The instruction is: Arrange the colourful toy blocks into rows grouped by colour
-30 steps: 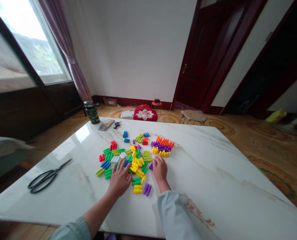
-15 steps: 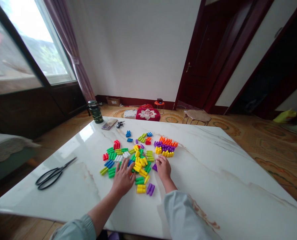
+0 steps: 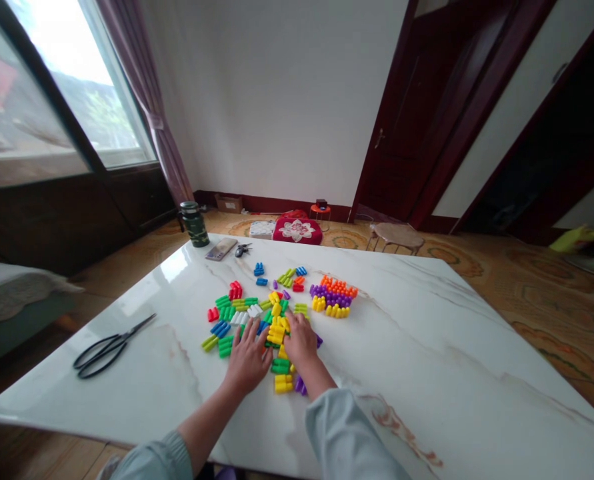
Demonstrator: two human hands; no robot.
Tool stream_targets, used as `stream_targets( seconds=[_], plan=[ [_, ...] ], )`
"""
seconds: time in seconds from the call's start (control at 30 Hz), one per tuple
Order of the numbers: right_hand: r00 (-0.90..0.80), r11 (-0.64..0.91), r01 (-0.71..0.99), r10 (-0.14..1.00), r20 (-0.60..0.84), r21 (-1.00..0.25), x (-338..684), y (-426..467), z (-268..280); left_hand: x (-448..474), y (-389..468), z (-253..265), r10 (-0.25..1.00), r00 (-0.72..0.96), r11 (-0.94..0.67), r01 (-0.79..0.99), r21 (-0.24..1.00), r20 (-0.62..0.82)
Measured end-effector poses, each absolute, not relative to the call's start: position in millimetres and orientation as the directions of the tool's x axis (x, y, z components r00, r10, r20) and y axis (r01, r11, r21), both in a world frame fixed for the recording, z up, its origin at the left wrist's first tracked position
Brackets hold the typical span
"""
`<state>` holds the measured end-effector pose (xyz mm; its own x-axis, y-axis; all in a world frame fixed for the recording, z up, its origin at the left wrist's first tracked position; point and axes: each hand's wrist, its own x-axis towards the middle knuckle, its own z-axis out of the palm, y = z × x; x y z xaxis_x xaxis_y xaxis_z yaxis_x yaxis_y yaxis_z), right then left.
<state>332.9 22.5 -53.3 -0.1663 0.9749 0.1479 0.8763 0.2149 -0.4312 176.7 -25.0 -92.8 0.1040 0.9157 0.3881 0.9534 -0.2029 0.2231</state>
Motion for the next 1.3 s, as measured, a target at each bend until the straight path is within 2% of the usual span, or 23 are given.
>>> stream_targets(
  seconds=[0.13, 0.23, 0.37, 0.5, 0.6, 0.73, 0.87, 0.97, 1.03, 1.13, 1.3],
  plan=[
    [-0.165, 0.246, 0.880, 0.961, 0.224, -0.406, 333.6, 22.3, -56.1, 176.9, -25.8, -91.4, 0.914, 0.102, -0.204, 0.952, 0.227, 0.393],
    [-0.100, 0.263, 0.824, 0.939, 0.329, -0.502, 338.7, 24.4, -62.9, 176.7, -26.3, -91.2, 0.911, 0.099, -0.204, 0.952, 0.229, 0.400],
    [0.075, 0.252, 0.736, 0.893, 0.445, -0.629, 364.5, 33.6, -68.8, 176.1, -26.0, -91.8, 0.909, 0.104, -0.210, 0.951, 0.228, 0.404],
    [0.145, 0.126, 0.762, 0.923, 0.357, -0.635, 409.0, 42.0, -68.5, 176.4, -26.1, -89.9, 0.913, 0.100, -0.206, 0.950, 0.234, 0.396],
    [0.118, 0.055, 0.829, 0.955, 0.271, -0.557, 435.4, 43.3, -69.8, 177.0, -26.6, -87.3, 0.914, 0.098, -0.204, 0.950, 0.237, 0.394],
    [0.012, 0.109, 0.878, 0.968, 0.249, -0.467, 444.8, 43.4, -74.7, 177.6, -26.6, -86.0, 0.918, 0.099, -0.201, 0.951, 0.234, 0.385],
    [-0.037, 0.203, 0.838, 0.947, 0.318, -0.507, 437.9, 42.0, -78.6, 177.3, -26.1, -87.8, 0.916, 0.100, -0.201, 0.952, 0.230, 0.388],
    [0.078, 0.191, 0.792, 0.910, 0.407, -0.579, 434.5, 35.7, -82.6, 177.0, -26.3, -88.9, 0.914, 0.102, -0.204, 0.952, 0.228, 0.392],
    [0.196, 0.110, 0.784, 0.890, 0.411, -0.611, 433.8, 29.7, -86.4, 176.9, -26.4, -89.0, 0.914, 0.102, -0.204, 0.952, 0.229, 0.392],
    [0.313, -0.045, 0.783, 0.891, 0.330, -0.621, 431.7, 23.2, -89.8, 176.9, -26.1, -88.8, 0.914, 0.098, -0.203, 0.951, 0.234, 0.393],
    [0.298, -0.147, 0.817, 0.936, 0.189, -0.558, 421.1, 27.2, -80.2, 177.3, -25.5, -87.9, 0.920, 0.099, -0.202, 0.949, 0.240, 0.380]
  ],
)
